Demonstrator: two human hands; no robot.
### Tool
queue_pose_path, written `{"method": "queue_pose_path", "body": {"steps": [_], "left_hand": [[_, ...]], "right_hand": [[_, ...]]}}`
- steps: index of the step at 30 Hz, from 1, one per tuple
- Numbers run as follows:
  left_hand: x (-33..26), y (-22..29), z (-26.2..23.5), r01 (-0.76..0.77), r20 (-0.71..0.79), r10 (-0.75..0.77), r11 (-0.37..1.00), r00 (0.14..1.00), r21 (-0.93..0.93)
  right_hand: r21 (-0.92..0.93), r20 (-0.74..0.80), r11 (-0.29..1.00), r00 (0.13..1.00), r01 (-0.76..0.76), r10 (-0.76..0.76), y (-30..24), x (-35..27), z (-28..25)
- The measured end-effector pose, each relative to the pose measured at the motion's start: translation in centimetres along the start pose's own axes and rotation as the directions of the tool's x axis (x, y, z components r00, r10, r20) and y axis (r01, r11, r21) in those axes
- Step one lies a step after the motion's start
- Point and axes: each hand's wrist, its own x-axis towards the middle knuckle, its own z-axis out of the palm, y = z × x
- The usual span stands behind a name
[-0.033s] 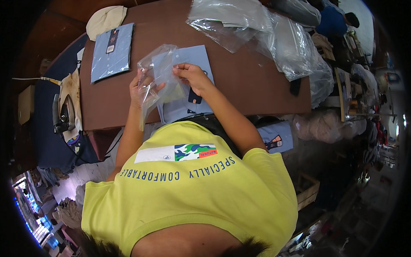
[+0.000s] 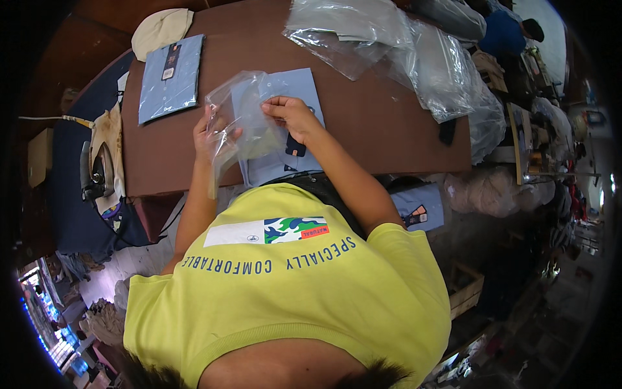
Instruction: The person takes a folded blue shirt from a table, places it into a clear plastic bag, and smooths the bag.
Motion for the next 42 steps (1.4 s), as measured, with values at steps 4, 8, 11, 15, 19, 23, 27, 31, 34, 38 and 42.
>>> {"method": "queue_pose_path", "body": {"steps": [4, 8, 11, 15, 19, 23, 27, 31, 34, 38, 42], "left_hand": [[-1.7, 2.5, 1.0, -0.035, -0.249, 0.130, 0.935, 0.960, 0.353], [-2.8, 5.0, -1.1, 0.005, -0.218, 0.156, 0.801, 0.963, 0.599], [-3.1, 5.2, -0.9, 0.010, -0.196, 0.175, 0.720, 0.965, 0.694], [-3.1, 6.1, -1.9, 0.037, -0.137, 0.114, 0.622, 0.984, 0.782], [-3.0, 5.9, -0.8, 0.044, -0.120, 0.107, 0.539, 0.987, 0.841], [-3.8, 6.3, -2.1, -0.018, -0.132, 0.251, 0.517, 0.959, 0.856], [-3.8, 6.5, -2.6, -0.095, -0.074, 0.308, 0.499, 0.948, 0.862], [-3.4, 6.8, -3.3, -0.114, -0.072, 0.315, 0.534, 0.946, 0.838], [-3.0, 5.5, -2.4, -0.153, -0.086, 0.399, 0.530, 0.913, 0.834], [-3.1, 4.0, -2.6, -0.049, -0.152, 0.423, 0.428, 0.893, 0.903], [-3.4, 1.7, -3.0, -0.060, -0.189, 0.384, 0.551, 0.904, 0.832]], "right_hand": [[0.017, -0.008, 1.000, 1.000, 0.011, -0.011, -1.7, -0.7, -1.3], [-0.134, -0.052, 0.984, 0.991, 0.113, -0.121, -3.9, -1.7, -2.3], [-0.317, 0.003, 0.919, 0.969, 0.235, -0.247, -4.9, -1.9, -2.6], [-0.354, -0.004, 0.882, 0.942, 0.313, -0.336, -6.5, -2.4, -2.2], [-0.354, -0.076, 0.882, 0.931, 0.310, -0.358, -7.1, -2.6, -2.6], [-0.373, -0.279, 0.893, 0.887, 0.252, -0.367, -8.8, -3.5, -4.8], [-0.377, -0.214, 0.877, 0.893, 0.298, -0.396, -9.3, -3.9, -5.2], [-0.398, -0.264, 0.875, 0.878, 0.276, -0.398, -9.9, -3.7, -5.8], [-0.288, -0.301, 0.912, 0.876, 0.292, -0.376, -9.7, -3.3, -6.1], [0.060, -0.244, 0.961, 0.937, 0.270, -0.248, -7.5, -2.7, -5.2], [-0.204, -0.280, 0.964, 0.934, 0.169, -0.223, -3.2, -1.4, -4.7]]}}
